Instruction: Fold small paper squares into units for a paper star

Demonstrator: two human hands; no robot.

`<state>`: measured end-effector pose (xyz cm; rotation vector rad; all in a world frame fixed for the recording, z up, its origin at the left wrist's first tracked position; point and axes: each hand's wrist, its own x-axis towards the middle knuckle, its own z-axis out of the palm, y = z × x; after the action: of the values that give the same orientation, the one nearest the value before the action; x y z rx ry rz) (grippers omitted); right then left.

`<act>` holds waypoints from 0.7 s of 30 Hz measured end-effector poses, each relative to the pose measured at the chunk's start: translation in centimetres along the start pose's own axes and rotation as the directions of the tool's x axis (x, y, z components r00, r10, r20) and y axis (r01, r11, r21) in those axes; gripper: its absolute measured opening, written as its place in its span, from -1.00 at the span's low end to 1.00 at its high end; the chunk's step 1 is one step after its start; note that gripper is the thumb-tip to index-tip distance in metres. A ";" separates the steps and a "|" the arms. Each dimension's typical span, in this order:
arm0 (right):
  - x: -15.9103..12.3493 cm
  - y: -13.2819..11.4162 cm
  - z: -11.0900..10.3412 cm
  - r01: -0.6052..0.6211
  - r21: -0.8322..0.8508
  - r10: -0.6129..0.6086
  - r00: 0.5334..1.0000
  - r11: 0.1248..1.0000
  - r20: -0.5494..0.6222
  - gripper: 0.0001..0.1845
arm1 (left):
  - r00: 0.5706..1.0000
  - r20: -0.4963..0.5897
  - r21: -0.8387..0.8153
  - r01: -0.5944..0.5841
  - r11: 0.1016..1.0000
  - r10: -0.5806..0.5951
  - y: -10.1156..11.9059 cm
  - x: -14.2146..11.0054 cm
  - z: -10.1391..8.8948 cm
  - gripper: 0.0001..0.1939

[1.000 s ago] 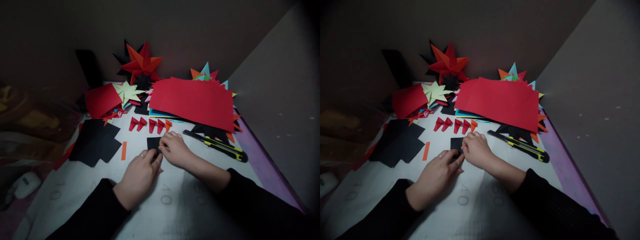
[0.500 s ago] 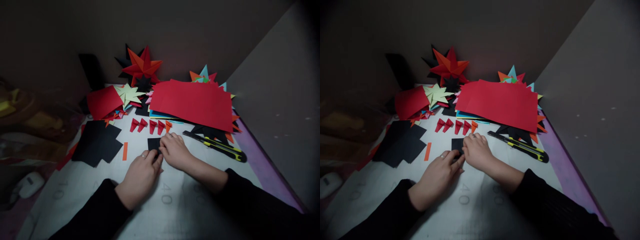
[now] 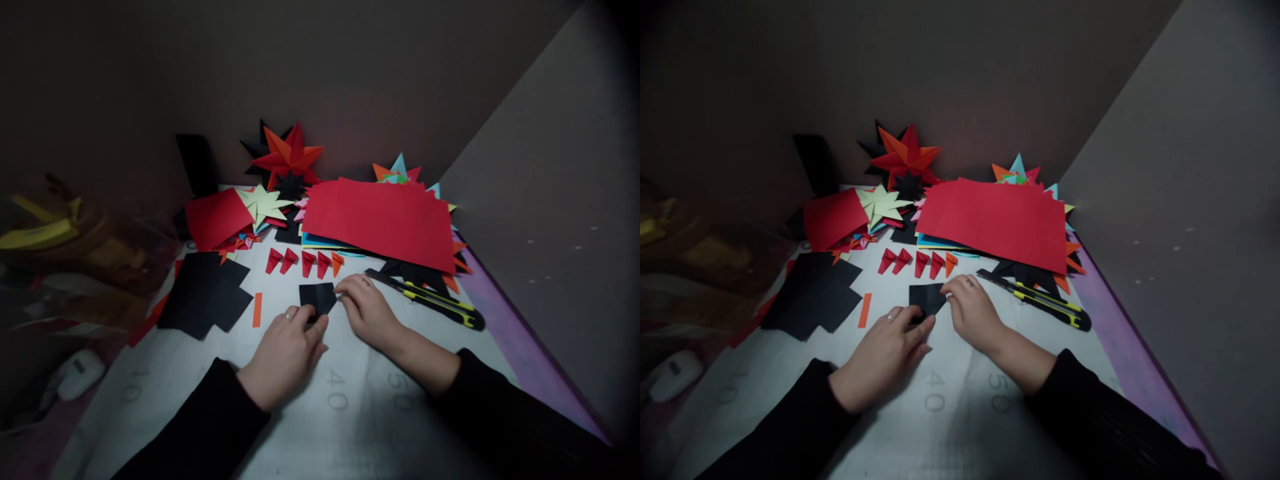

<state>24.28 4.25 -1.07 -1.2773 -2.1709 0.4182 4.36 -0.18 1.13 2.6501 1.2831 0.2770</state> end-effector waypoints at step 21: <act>-0.6 -0.8 -0.1 0.053 0.059 -0.065 0.970 0.997 0.232 -0.68 | 0.993 -0.118 -0.149 -0.007 0.989 -0.011 -3.5 0.2 -0.1 -0.70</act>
<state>23.98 3.33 -0.74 -1.1822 -2.3693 0.6253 1.79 2.15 0.39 2.5395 1.2452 0.5167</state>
